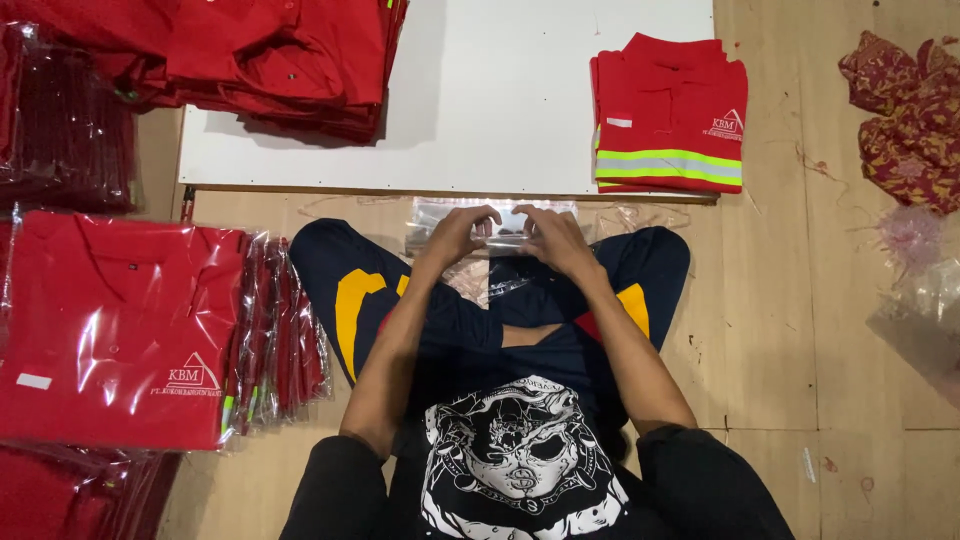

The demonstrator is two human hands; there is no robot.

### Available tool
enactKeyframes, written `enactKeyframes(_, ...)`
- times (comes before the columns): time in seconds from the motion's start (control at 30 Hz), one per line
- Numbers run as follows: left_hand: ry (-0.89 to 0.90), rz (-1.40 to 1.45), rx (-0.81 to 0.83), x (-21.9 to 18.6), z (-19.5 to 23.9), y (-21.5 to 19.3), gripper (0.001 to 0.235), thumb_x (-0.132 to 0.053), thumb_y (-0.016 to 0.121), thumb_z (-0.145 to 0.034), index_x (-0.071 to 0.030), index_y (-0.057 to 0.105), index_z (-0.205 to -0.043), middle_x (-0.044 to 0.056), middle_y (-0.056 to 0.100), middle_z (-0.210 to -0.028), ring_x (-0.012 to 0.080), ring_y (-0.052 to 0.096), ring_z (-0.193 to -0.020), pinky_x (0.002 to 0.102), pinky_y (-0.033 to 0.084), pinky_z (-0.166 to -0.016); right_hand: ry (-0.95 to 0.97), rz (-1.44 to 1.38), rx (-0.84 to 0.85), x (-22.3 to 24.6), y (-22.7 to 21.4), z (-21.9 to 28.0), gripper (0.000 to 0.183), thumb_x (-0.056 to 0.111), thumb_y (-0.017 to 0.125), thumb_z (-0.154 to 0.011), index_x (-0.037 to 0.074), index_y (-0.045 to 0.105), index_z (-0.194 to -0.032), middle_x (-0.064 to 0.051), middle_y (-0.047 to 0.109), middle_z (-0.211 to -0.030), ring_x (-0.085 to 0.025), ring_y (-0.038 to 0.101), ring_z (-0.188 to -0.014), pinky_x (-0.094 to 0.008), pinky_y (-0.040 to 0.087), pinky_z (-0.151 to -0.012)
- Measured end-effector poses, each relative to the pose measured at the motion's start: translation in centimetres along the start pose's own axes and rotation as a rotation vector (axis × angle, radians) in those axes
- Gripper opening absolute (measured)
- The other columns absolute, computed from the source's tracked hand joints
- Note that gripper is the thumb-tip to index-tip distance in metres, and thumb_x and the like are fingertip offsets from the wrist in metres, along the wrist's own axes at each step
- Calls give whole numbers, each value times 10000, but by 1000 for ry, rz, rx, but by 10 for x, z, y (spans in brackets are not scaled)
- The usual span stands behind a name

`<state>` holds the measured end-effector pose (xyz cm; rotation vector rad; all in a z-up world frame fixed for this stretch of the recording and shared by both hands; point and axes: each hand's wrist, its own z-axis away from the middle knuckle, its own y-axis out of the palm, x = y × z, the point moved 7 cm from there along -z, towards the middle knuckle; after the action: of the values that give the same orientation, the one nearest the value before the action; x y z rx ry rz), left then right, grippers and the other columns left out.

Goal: A person is packing folded red shirts into clear plastic bags while sitting on the floor.

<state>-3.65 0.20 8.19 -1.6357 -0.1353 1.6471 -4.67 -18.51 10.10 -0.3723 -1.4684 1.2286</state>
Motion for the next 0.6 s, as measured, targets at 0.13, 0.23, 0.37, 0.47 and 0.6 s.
enactKeyframes(0.13,187,-8,-35,-49,1,-22,379,87,808,-707,-117,701,-1008,86,723,-863,305,693,-872,461,540,-844,48,-25,78,18,-36,2,924,530,823,-754,196,450,-1530,-136,578,-1302,-382,540,-1243,-557,386,-1056)
enactKeyframes(0.23,293,26,-69,-77,5,-35,331,118,793,-697,-98,747,-944,90,708,-844,281,684,-810,404,541,-822,165,-81,212,-19,-25,-10,815,699,436,-917,158,485,-1525,-166,451,-1549,-407,410,-1409,-582,308,-1126)
enactKeyframes(0.37,358,45,-144,-105,8,-53,317,137,802,-697,-97,787,-911,74,705,-842,273,678,-806,393,542,-810,280,-69,295,-4,-52,-9,773,709,130,-1044,221,460,-1544,-129,586,-1473,-335,442,-1429,-573,143,-1139)
enactKeyframes(0.47,427,-64,-212,-116,4,-64,295,91,822,-714,-131,769,-901,16,683,-850,219,663,-840,347,528,-826,264,-58,247,-19,-42,-24,646,648,277,-1049,238,559,-1462,-76,599,-1475,-286,489,-1407,-546,136,-1108)
enactKeyframes(0.6,539,-136,-354,-139,6,-82,281,104,816,-726,-109,754,-899,10,663,-866,225,644,-885,363,522,-852,176,-40,79,-8,-75,-33,492,490,358,-1035,246,704,-1285,-63,683,-1231,-276,587,-1232,-511,305,-1020)
